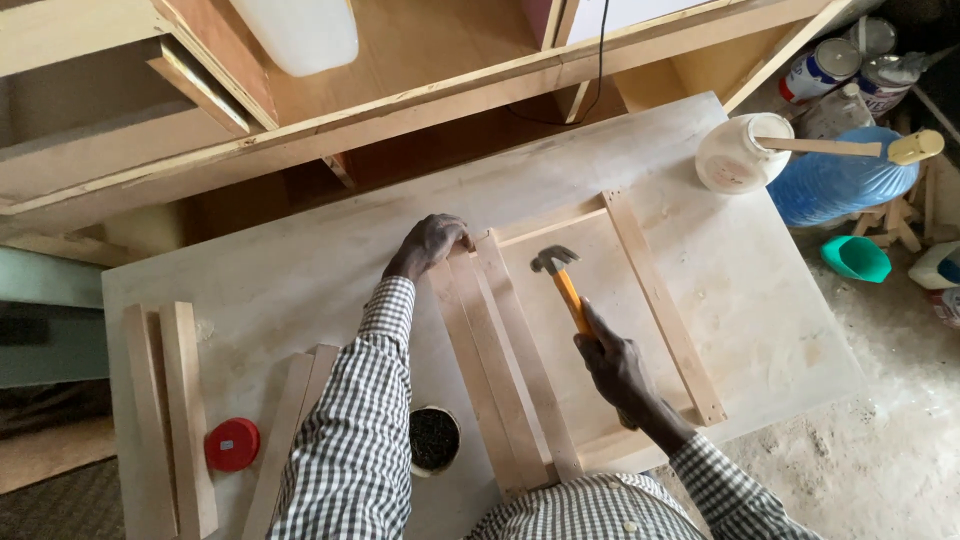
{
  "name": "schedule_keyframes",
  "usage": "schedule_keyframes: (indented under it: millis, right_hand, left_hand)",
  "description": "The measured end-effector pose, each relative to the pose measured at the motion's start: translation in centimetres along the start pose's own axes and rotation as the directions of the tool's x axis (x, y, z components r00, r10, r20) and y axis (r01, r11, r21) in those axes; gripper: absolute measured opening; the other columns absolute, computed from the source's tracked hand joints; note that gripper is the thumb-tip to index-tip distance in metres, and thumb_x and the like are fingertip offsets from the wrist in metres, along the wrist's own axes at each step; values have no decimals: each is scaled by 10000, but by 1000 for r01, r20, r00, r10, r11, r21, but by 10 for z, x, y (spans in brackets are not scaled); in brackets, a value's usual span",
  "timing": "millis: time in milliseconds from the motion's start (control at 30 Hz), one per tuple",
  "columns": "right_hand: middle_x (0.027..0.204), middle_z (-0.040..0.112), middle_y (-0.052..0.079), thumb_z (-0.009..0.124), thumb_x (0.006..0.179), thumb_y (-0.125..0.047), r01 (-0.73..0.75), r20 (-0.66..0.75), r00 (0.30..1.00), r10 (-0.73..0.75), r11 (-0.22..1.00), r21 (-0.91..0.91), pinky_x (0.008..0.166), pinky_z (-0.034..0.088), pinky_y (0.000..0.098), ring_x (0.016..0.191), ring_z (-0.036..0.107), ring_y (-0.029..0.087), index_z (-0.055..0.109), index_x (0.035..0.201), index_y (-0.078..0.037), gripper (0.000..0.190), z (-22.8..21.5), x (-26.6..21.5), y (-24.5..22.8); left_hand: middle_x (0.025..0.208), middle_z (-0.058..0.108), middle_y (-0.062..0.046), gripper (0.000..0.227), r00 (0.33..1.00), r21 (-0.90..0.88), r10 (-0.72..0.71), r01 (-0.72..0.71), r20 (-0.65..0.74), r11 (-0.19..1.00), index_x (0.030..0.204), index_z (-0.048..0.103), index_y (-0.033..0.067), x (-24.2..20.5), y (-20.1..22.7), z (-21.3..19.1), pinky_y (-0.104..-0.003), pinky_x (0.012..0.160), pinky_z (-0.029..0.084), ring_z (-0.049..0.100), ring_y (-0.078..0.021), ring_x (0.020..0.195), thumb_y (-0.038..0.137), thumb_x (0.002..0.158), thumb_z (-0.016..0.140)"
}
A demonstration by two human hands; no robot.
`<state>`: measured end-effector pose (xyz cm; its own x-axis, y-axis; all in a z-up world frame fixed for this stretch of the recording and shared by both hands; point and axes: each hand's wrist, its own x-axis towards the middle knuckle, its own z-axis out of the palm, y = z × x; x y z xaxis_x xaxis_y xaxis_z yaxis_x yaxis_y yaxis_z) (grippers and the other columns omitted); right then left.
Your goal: The person assembles a wooden frame by placing slats onto a base, applying glue to the slats, and securing them with nails using a hammer. The person repeatedly positions the wood, applies adhesive, and hammers nails to fasten the pieces together.
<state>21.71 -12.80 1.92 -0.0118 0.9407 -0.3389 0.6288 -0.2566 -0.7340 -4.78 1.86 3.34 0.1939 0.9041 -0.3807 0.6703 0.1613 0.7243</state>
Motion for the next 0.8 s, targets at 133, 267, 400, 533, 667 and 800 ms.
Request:
schedule_keyframes:
  millis: [133, 267, 400, 533, 667, 800]
  right_hand:
    - [480, 565, 86, 532, 764, -295, -21, -7, 1000, 21, 1000, 13, 542, 409, 400, 512, 581, 266, 444, 1241, -343, 487, 2, -5, 1]
    - [456, 534, 61, 538, 778, -303, -14, 2, 1000, 14, 997, 80, 536, 447, 346, 468, 547, 217, 454, 1244, -316, 474, -1, -7, -2]
    - [453, 526, 85, 538, 785, -261, -41, 36, 999, 37, 993, 113, 478, 428, 363, 438, 528, 227, 449, 1255, -285, 479, -2, -7, -5]
    - [422, 502, 81, 522, 789, -207, -124, 66, 991, 113, 970, 209, 339, 416, 317, 346, 510, 194, 471, 1229, -279, 449, -7, -13, -13]
    - [440, 436, 110, 515, 817, -154, -221, 118, 975, 187, 853, 472, 241, 343, 253, 281, 419, 182, 457, 1251, -162, 437, -11, -17, -15]
    - [435, 453, 138, 539, 820, -163, -211, 111, 977, 179, 858, 468, 232, 350, 263, 267, 434, 199, 452, 1250, -150, 439, -8, -13, -2]
  left_hand:
    - [1131, 580, -66, 394, 994, 9, 19, -20, 109, 1000, 721, 692, 178, 7, 5, -13, -360, 1012, 307, 438, -307, 1150, 287, 755, 315]
    - [1106, 563, 33, 403, 982, 266, -139, 101, 128, 959, 679, 681, 345, 3, 29, -27, -351, 1039, 255, 420, -235, 1159, 411, 748, 290]
    - [1174, 549, 57, 493, 969, 313, -31, -49, 245, 948, 1124, 569, 214, 17, 11, -38, -337, 1115, 95, 183, -198, 1317, 320, 802, 211]
    - [926, 671, 11, 403, 981, -71, 49, -36, 188, 997, 1069, 571, 140, 8, 11, -25, -346, 1077, 130, 356, -192, 1234, 338, 810, 334]
    - [1368, 310, -6, 502, 946, 188, -119, 63, 301, 980, 1141, 486, 267, 18, 25, -29, -365, 1104, 45, 91, -252, 1332, 467, 800, 176]
    - [1460, 34, -18, 581, 912, 530, -307, 125, 271, 839, 1353, 189, 405, 53, 8, -20, -476, 1049, 187, 206, -337, 1290, 490, 782, 250]
